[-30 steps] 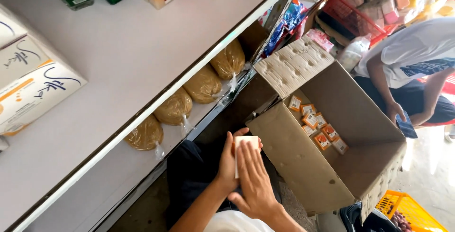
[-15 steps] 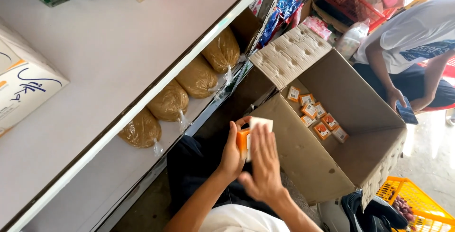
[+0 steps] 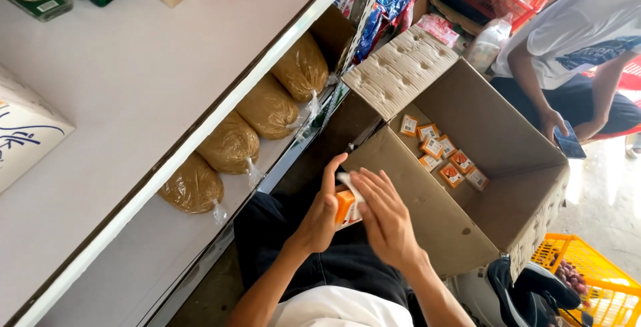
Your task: The person wipes soap boxes with a cloth and places them into a cardboard box while sitting in a grocery store aisle.
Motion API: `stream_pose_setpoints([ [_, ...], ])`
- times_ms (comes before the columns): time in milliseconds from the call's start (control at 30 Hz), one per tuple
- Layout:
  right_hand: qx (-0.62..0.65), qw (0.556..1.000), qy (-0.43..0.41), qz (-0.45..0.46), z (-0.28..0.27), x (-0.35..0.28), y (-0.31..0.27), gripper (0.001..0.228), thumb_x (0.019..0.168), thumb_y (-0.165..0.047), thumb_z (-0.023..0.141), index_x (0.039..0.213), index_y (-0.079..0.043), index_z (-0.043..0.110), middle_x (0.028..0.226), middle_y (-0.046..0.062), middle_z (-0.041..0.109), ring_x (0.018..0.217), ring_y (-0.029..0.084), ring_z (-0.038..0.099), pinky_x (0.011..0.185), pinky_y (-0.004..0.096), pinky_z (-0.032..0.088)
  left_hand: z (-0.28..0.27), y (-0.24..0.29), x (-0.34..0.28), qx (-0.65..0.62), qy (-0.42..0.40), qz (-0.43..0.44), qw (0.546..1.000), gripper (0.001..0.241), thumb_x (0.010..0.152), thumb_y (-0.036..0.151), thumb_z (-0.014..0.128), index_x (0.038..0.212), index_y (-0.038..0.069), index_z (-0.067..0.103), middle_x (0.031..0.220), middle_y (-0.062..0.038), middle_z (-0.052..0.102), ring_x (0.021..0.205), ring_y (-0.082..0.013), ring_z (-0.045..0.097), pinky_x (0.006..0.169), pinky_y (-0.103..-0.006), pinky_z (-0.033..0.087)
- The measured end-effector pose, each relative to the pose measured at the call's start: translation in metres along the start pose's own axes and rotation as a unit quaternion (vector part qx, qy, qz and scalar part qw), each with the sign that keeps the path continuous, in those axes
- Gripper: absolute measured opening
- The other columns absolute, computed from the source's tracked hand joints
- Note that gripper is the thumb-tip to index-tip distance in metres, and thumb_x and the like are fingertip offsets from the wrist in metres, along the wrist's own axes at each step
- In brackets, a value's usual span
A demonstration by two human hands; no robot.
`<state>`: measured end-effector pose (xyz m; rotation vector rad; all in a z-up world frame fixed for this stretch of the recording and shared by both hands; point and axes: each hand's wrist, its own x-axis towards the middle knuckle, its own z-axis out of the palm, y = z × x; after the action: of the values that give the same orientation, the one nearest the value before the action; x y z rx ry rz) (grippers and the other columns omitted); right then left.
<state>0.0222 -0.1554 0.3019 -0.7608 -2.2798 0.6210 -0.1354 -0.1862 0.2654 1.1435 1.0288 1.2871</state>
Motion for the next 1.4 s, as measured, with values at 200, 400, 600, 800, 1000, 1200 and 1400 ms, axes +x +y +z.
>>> stream_pose_setpoints([
  [200,0.041,0.999,0.019,-0.028,-0.008,-0.003,-0.003,0.034,0.094,-0.011,0.065,0.126,0.002,0.066,0.128,0.013,0.072,0.121,0.029,0.069,0.117,0.050,0.045,-0.001,0.022,-0.008,0.036,-0.026,0.012,0.999,0.100,0.096,0.080,0.009,0.160,0.003,0.015,0.167,-0.021,0.023,0.146,-0.0382,0.038,0.118,-0.0515,0.025],
  [400,0.014,0.998,0.035,-0.054,-0.009,-0.001,-0.013,0.030,0.092,-0.008,0.066,0.121,-0.001,0.069,0.126,0.011,0.073,0.119,0.030,0.070,0.115,0.051,0.048,0.007,0.022,-0.002,0.058,-0.031,0.011,0.998,0.108,0.089,0.085,0.012,0.160,0.004,0.014,0.099,-0.019,0.067,0.068,-0.0178,0.057,0.066,-0.0380,0.045],
  [600,0.004,0.998,0.029,0.063,-0.016,-0.024,0.041,0.030,0.088,-0.001,0.060,0.116,-0.002,0.072,0.116,0.010,0.076,0.099,0.023,0.072,0.096,0.039,0.053,-0.008,0.018,-0.008,-0.203,-0.058,0.032,0.977,0.084,0.089,0.064,0.056,0.140,0.006,0.024,0.122,-0.033,0.064,0.104,-0.0345,0.071,0.087,-0.0398,0.058],
  [800,0.160,0.911,0.172,0.340,0.008,-0.041,0.050,0.030,0.105,-0.015,0.054,0.126,-0.005,0.073,0.091,0.006,0.070,0.076,0.011,0.050,0.071,0.033,0.042,0.005,-0.014,0.001,-0.323,0.139,-0.047,0.935,0.020,0.090,0.013,0.064,0.101,0.001,0.054,0.111,-0.022,0.065,0.095,-0.0244,0.066,0.083,-0.0329,0.054],
  [1000,0.217,0.902,0.187,0.322,0.035,-0.029,0.019,0.035,0.101,-0.012,0.056,0.134,-0.004,0.066,0.137,0.013,0.069,0.111,0.017,0.065,0.096,0.034,0.052,0.030,-0.028,-0.002,-0.193,0.262,-0.131,0.936,0.027,0.099,0.027,0.065,0.109,0.002,0.065,0.095,-0.006,0.063,0.083,-0.0098,0.054,0.075,-0.0232,0.047],
  [1200,0.196,0.940,0.123,0.252,0.045,-0.044,0.022,0.042,0.094,0.004,0.058,0.136,0.001,0.063,0.141,0.013,0.066,0.118,0.019,0.067,0.098,0.025,0.050,0.020,-0.029,-0.003,-0.177,0.301,-0.105,0.931,0.031,0.102,0.029,0.056,0.112,-0.001,0.059,0.100,-0.010,0.066,0.085,-0.0120,0.061,0.079,-0.0260,0.052],
  [1400,0.210,0.935,0.137,0.252,0.038,-0.033,0.011,0.040,0.095,0.004,0.058,0.134,0.001,0.064,0.143,0.014,0.065,0.123,0.019,0.066,0.102,0.024,0.048,0.026,-0.023,-0.005,-0.145,0.317,-0.091,0.933,0.028,0.103,0.026,0.056,0.112,0.000,0.058,0.097,-0.008,0.063,0.081,-0.0109,0.058,0.075,-0.0251,0.052],
])
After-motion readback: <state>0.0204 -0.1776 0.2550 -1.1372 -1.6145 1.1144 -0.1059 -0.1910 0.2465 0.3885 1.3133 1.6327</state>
